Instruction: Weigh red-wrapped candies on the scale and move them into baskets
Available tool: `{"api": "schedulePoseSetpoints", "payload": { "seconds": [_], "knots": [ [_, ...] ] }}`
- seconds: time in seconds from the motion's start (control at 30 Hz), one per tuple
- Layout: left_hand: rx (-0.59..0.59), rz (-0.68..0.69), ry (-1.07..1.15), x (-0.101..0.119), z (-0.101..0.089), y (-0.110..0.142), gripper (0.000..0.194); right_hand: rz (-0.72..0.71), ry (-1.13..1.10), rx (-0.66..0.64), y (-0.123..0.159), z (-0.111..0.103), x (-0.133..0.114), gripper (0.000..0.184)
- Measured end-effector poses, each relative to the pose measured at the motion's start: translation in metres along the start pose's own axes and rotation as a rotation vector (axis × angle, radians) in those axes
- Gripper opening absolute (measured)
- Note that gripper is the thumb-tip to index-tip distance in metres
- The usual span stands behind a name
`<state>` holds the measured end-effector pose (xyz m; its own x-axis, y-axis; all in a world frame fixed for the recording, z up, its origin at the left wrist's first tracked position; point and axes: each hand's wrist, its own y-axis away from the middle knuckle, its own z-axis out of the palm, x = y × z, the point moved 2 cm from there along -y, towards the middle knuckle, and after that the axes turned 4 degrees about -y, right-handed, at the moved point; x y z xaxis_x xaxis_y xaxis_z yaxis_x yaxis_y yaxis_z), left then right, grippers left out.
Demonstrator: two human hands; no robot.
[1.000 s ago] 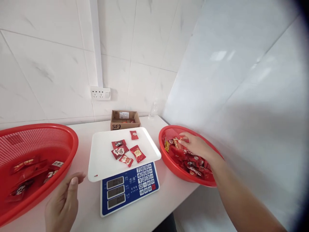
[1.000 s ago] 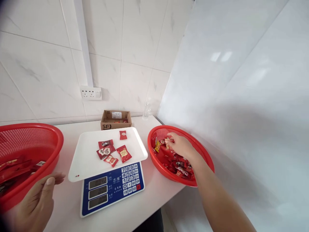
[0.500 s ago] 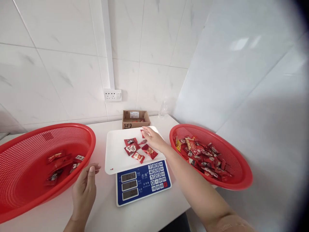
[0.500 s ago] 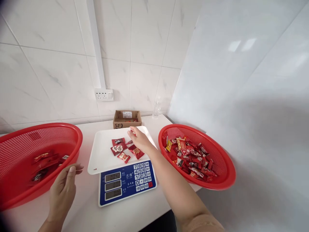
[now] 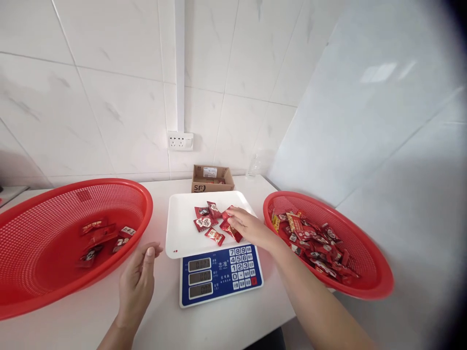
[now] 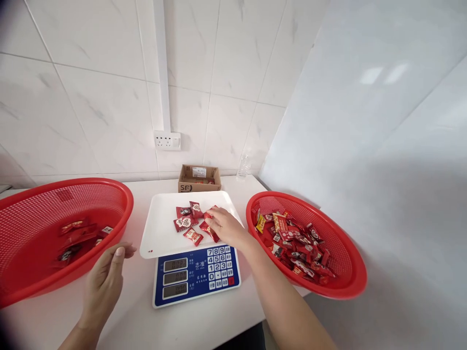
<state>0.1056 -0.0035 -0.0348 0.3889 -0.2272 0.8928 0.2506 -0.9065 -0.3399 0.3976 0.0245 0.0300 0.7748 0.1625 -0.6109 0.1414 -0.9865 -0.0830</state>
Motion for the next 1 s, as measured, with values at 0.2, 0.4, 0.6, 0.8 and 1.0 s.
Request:
{"api": "schedulePoseSetpoints", "payload": {
  "seconds": [0.2,0.4,0.6,0.8,1.0],
  "knots": [
    [-0.016,0.046,-0.047,0.004,0.001,0.001,0.038,0.012,0.082,-0.043,0.018,0.015,0.005,0.046],
    [0.014,0.044,-0.015,0.005,0.001,0.001,0.033,-0.056,-0.071,0.269,0.038,0.008,0.003,0.038],
    [0.007,0.029,-0.029,0.006,0.003,0.002,0.032,0.033,-0.010,0.583,0.079,-0.009,0.020,0.030],
    [-0.014,0.040,-0.019,0.004,0.005,0.004,0.032,0.122,0.117,0.670,0.109,-0.028,0.037,0.029],
    [0.028,0.041,-0.019,0.000,0.007,0.003,0.033,0.241,0.200,0.550,0.108,-0.027,0.054,0.038]
  ]
}}
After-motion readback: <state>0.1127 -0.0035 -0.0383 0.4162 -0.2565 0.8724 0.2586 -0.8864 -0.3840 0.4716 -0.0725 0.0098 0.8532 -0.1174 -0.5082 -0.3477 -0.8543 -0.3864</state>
